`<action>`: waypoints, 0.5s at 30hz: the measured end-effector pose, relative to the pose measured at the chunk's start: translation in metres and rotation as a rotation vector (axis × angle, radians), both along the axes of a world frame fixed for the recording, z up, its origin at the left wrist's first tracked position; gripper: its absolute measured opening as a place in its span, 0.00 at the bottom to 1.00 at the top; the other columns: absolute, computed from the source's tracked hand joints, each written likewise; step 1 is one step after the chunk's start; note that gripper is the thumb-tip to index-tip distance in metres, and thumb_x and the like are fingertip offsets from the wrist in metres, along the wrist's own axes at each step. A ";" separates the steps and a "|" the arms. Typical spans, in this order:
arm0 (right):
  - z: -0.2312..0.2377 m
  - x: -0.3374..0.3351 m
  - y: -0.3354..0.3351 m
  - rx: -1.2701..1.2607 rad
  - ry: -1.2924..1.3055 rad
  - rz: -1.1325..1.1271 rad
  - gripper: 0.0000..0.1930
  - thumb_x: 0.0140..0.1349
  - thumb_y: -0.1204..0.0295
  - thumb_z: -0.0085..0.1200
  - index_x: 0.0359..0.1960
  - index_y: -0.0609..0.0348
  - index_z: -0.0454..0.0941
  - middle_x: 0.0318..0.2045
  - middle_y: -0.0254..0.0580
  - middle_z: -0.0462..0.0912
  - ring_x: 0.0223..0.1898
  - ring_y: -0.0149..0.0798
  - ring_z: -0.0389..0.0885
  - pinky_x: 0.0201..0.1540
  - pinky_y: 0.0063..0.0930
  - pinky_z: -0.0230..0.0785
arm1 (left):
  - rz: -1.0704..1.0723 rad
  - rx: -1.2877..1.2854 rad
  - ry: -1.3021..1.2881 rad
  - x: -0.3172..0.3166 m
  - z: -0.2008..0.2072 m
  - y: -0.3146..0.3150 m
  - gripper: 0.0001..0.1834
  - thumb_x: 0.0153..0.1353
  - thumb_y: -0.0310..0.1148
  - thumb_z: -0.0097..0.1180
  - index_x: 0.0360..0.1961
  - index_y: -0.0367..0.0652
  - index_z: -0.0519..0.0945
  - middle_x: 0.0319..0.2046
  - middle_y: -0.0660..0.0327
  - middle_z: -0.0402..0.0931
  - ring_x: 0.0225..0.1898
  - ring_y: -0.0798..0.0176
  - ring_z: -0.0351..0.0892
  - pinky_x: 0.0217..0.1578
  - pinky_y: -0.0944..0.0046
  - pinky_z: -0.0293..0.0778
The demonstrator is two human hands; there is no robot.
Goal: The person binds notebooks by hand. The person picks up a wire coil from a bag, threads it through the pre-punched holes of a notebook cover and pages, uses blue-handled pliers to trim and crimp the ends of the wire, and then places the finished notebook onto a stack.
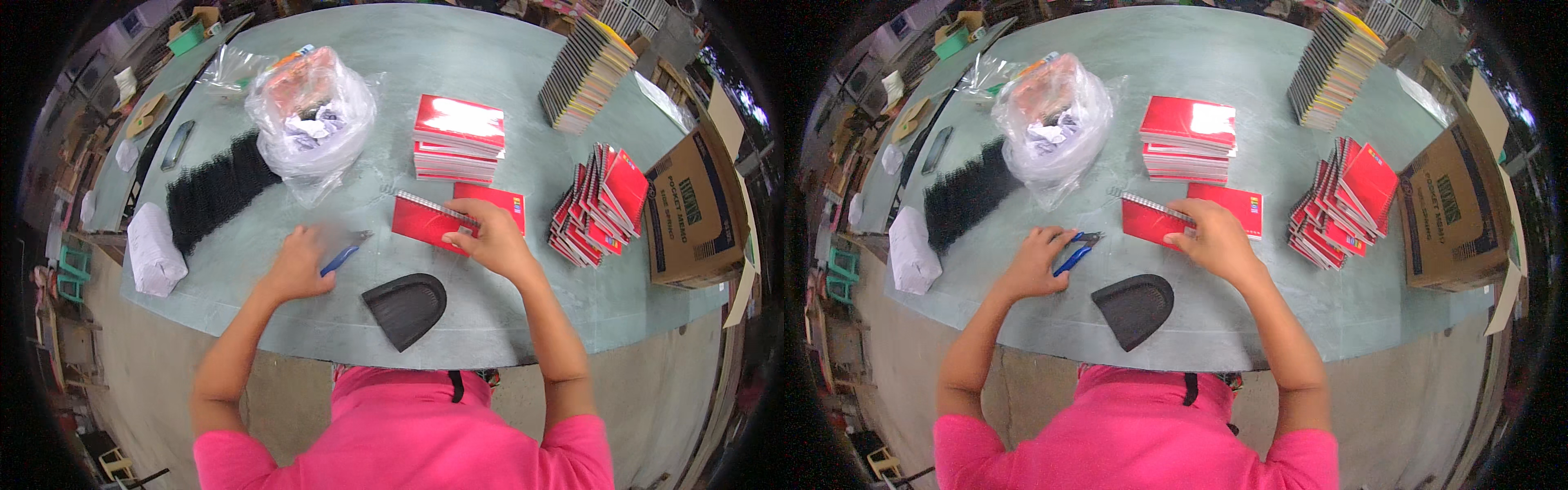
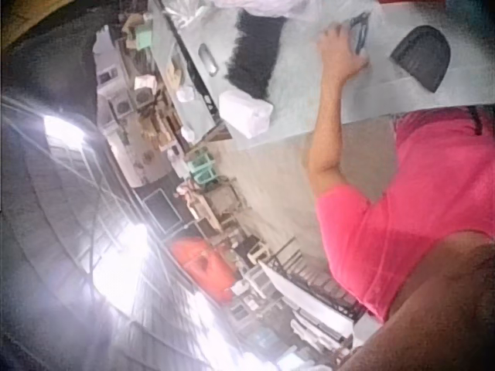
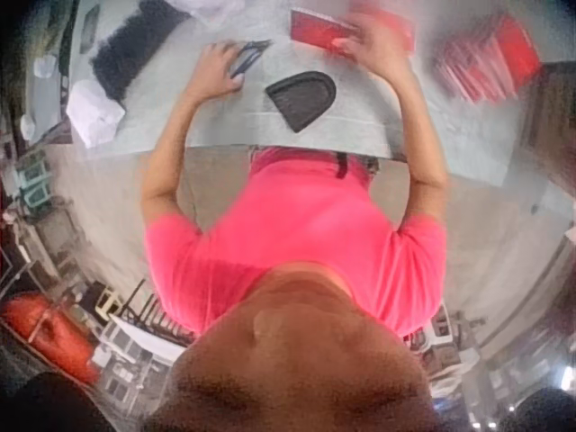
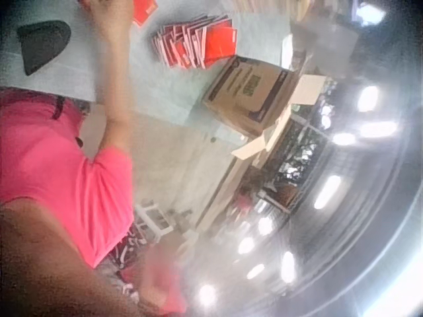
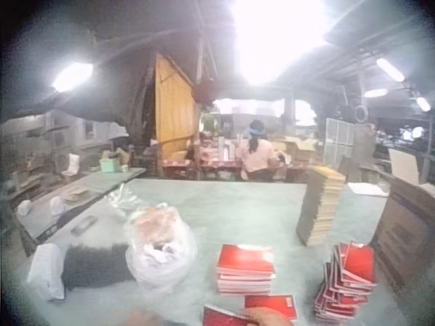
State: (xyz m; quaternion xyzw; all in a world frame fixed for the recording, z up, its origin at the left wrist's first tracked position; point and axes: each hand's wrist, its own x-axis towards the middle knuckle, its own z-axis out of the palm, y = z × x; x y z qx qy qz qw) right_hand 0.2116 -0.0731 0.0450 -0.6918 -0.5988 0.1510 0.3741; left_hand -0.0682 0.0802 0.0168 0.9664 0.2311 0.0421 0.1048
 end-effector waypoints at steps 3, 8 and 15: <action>0.009 -0.022 0.028 -0.124 -0.069 0.049 0.19 0.49 0.72 0.63 0.45 0.60 0.77 0.39 0.50 0.81 0.38 0.50 0.80 0.42 0.35 0.72 | 0.092 0.066 -0.036 -0.001 -0.013 0.001 0.28 0.43 0.29 0.54 0.52 0.40 0.71 0.43 0.49 0.71 0.43 0.51 0.71 0.43 0.56 0.68; 0.009 -0.047 0.055 -0.067 -0.168 0.110 0.17 0.50 0.74 0.58 0.43 0.59 0.77 0.36 0.52 0.80 0.40 0.52 0.79 0.42 0.42 0.70 | 0.287 -0.644 -0.243 0.020 0.012 -0.018 0.20 0.49 0.31 0.50 0.46 0.40 0.72 0.28 0.59 0.73 0.30 0.61 0.73 0.34 0.64 0.68; 0.014 -0.052 0.062 -0.087 0.039 0.147 0.13 0.49 0.77 0.56 0.39 0.57 0.81 0.34 0.51 0.81 0.37 0.52 0.78 0.42 0.41 0.70 | 0.353 -1.084 -0.237 0.043 0.011 -0.025 0.19 0.53 0.35 0.49 0.45 0.39 0.73 0.28 0.62 0.74 0.27 0.68 0.72 0.27 0.66 0.67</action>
